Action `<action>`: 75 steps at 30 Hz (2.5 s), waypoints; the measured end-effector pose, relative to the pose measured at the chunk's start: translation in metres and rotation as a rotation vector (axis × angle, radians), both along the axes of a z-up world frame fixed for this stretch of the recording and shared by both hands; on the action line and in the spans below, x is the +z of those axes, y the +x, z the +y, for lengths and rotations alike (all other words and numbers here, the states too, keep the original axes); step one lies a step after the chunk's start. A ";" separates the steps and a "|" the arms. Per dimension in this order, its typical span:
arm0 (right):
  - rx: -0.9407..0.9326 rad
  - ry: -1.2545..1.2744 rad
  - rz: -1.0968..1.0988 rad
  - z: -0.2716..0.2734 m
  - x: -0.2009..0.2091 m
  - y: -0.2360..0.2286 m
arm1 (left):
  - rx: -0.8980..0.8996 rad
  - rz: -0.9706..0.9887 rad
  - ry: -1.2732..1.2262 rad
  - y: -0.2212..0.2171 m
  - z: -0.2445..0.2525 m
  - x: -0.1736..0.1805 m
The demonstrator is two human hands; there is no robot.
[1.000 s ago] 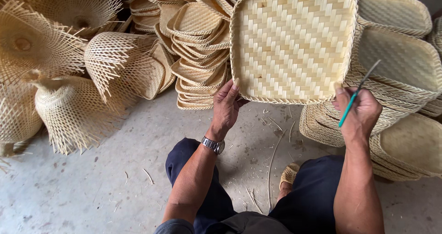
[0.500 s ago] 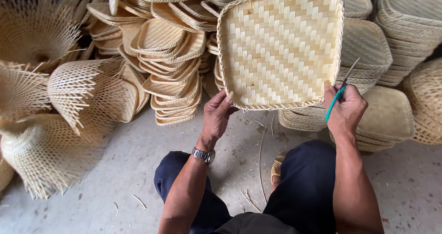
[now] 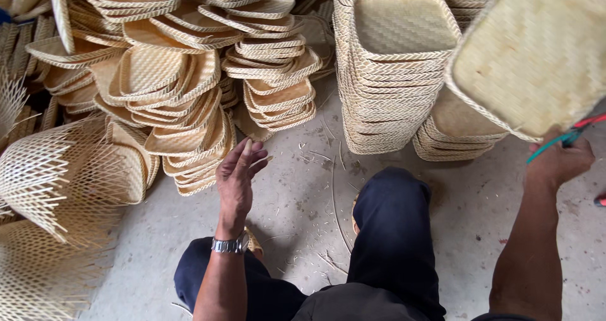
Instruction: The person trims the edges of woven bamboo trays using scissors and moves them between stacks on the floor.
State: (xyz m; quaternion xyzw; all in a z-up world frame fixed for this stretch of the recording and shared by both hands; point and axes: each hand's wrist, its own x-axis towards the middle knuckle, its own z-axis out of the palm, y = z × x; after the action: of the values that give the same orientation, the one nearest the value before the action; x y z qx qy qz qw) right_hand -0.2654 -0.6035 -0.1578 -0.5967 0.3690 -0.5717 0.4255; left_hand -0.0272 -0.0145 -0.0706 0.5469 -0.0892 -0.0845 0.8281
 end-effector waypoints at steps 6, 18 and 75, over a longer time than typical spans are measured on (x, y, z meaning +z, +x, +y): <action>-0.423 0.052 0.225 -0.028 -0.052 -0.022 | 0.007 0.050 0.083 0.001 0.001 -0.010; -0.326 -0.118 0.925 -0.086 -0.070 0.007 | 0.012 0.069 0.389 0.018 0.011 -0.046; 1.121 -0.990 0.746 0.260 0.101 0.131 | 0.146 -0.138 1.485 0.216 0.162 -0.201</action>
State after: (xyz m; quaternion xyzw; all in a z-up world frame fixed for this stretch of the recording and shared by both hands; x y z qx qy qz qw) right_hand -0.1342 -0.3438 -0.0567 -0.9600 -0.1598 -0.1364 0.1854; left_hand 0.1883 0.1470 -0.2712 0.9706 -0.0240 -0.0326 0.2371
